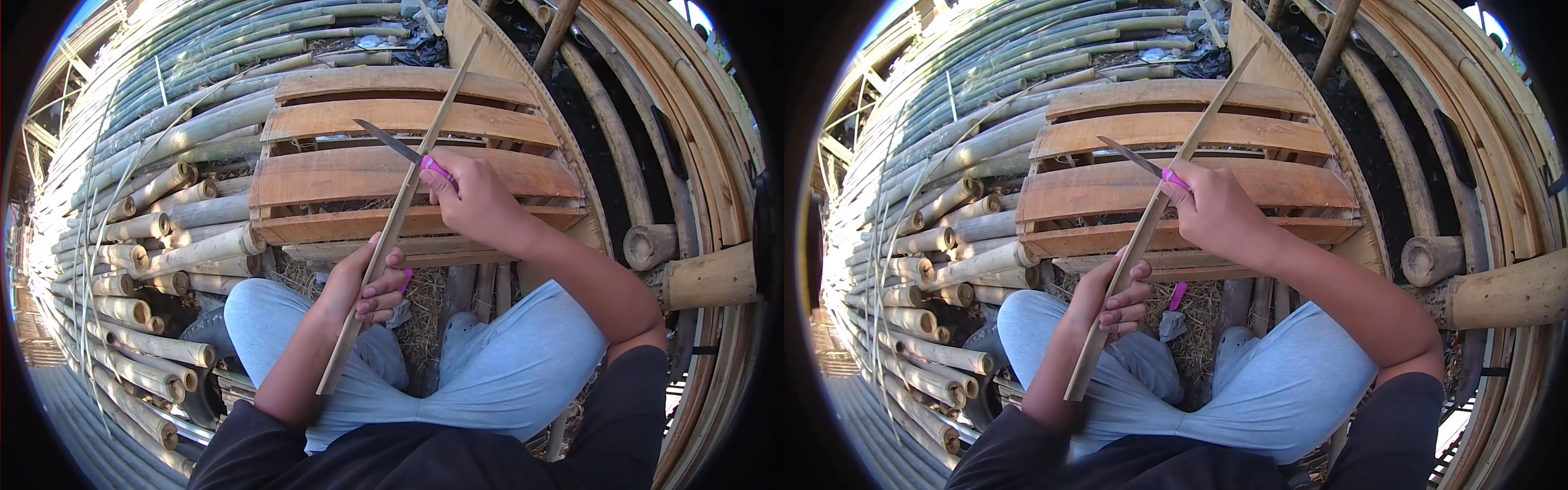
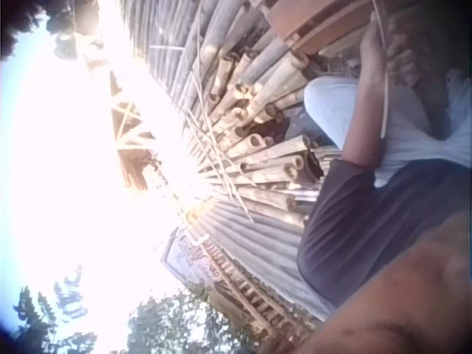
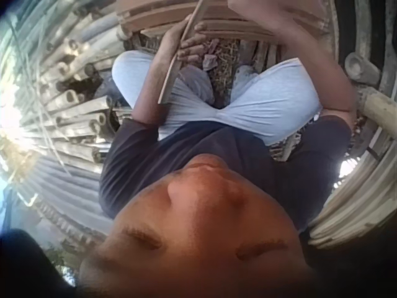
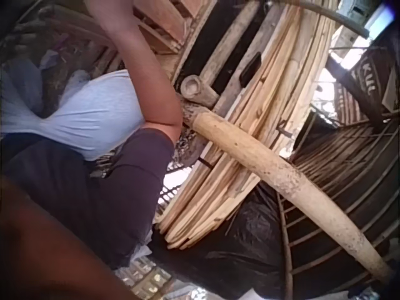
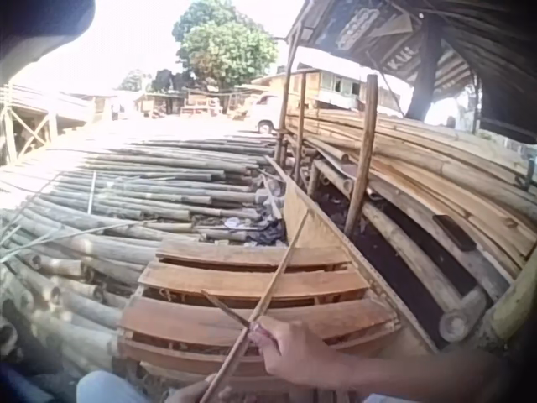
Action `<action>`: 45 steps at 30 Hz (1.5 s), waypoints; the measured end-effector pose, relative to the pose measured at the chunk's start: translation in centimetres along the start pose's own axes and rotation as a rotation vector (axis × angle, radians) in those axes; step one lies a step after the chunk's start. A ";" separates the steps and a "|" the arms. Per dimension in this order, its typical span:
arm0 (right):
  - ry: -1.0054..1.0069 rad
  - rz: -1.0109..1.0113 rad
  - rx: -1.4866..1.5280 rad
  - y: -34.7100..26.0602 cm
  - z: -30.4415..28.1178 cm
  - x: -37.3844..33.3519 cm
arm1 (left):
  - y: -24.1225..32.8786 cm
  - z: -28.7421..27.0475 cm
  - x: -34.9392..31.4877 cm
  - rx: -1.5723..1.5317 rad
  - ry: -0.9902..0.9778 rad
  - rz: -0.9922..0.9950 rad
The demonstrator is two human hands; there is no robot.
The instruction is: Smoothing a thin strip of bamboo using a small knife.
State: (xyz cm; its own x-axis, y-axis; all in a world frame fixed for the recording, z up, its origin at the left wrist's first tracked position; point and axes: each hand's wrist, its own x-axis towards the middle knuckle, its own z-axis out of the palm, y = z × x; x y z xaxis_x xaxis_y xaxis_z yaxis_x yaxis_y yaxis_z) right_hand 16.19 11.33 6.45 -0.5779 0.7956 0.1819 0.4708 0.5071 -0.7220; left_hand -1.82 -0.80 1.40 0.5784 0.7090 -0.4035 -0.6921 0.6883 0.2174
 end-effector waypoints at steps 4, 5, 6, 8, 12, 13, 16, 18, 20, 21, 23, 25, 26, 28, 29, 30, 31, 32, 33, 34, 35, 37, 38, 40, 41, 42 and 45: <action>-0.003 0.049 -0.159 0.1 -0.3 -0.5 | 0.1 -0.4 -0.1 -0.076 -0.039 -0.003; -0.004 0.050 -0.160 0.3 0.3 -1.1 | 0.2 -0.5 -0.1 -0.121 -0.066 -0.022; -0.027 -0.034 -0.172 0.7 1.4 -1.9 | 0.2 -0.7 0.0 -0.165 -0.092 -0.041; -0.168 -0.174 -0.269 0.8 3.1 -3.0 | 0.3 -1.0 0.0 -0.184 -0.103 -0.054; -0.208 -0.176 -0.489 0.9 4.3 -3.8 | 0.5 -1.0 -0.1 -0.209 -0.109 -0.085; -0.171 -0.303 -0.535 1.8 4.1 -3.4 | 0.6 -1.0 -0.2 -0.211 -0.104 -0.085; -0.100 -0.350 -0.639 3.1 3.4 -1.7 | 0.8 -1.1 -0.2 -0.248 -0.116 -0.104; -0.070 -0.266 -0.697 3.0 3.5 -1.7 | 1.0 -1.1 -0.1 -0.293 -0.138 -0.126; -0.091 -0.226 -0.592 1.9 4.3 -2.6 | 0.9 -1.0 -0.2 -0.274 -0.119 -0.116; -0.093 -0.223 -0.594 1.4 4.2 -2.7 | 0.9 -1.0 -0.1 -0.251 -0.099 -0.105; -0.180 -0.354 -0.586 0.6 3.9 -2.9 | 0.9 -1.1 -0.2 -0.230 -0.084 -0.100; -0.131 -0.301 -0.646 2.1 3.0 -1.1 | 0.9 -1.1 -0.1 -0.208 -0.068 -0.092; -0.082 -0.250 -0.706 2.5 2.6 -0.5 | 1.0 -1.1 0.0 -0.213 -0.073 -0.096; -0.110 -0.291 -0.665 1.3 3.3 -2.1 | 1.0 -1.0 0.1 -0.217 -0.078 -0.098; -0.139 -0.332 -0.624 0.8 3.6 -2.6 | 0.8 -0.9 0.1 -0.191 -0.072 -0.085; -0.138 -0.333 -0.624 1.1 3.6 -2.5 | 0.8 -0.9 0.2 -0.165 -0.066 -0.073; -0.159 -0.312 -0.598 1.3 3.6 -2.6 | 0.7 -0.9 0.1 -0.168 -0.066 -0.075; -0.180 -0.290 -0.572 1.5 3.7 -2.6 | 0.8 -1.1 -0.1 -0.198 -0.071 -0.088; -0.182 -0.287 -0.572 1.7 3.6 -2.3 | 0.9 -1.2 -0.2 -0.228 -0.076 -0.101; -0.134 -0.229 -0.627 2.0 3.3 -1.5 | 1.3 -1.1 0.1 -0.261 -0.105 -0.111; -0.086 -0.170 -0.682 2.1 3.1 -1.1 | 1.2 -1.1 0.2 -0.259 -0.105 -0.110; -0.085 -0.177 -0.650 1.1 3.8 -2.7 | 0.9 -1.3 0.3 -0.194 -0.085 -0.090; -0.139 -0.299 -0.655 0.9 3.8 -3.1 | 0.7 -1.2 0.2 -0.188 -0.055 -0.076; -0.210 -0.229 -0.634 1.5 3.3 -2.3 | 0.9 -1.1 0.1 -0.218 -0.082 -0.097; -0.211 -0.225 -0.632 1.7 3.2 -2.1 | 0.9 -1.1 -0.1 -0.252 -0.108 -0.116; -0.143 -0.174 -0.633 1.7 3.2 -2.0 | 1.1 -1.0 0.0 -0.274 -0.115 -0.117; -0.122 -0.137 -0.582 0.5 3.9 -3.0 | 0.9 -1.1 0.3 -0.194 -0.098 -0.088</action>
State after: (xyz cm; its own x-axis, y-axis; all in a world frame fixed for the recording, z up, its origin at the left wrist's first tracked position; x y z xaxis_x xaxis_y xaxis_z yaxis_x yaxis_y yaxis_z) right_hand 15.50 7.90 2.93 -0.7152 0.6838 0.1446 0.6537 0.7277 -0.2079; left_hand -2.75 -0.17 0.49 0.6729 0.6653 -0.3235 -0.7015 0.7127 0.0066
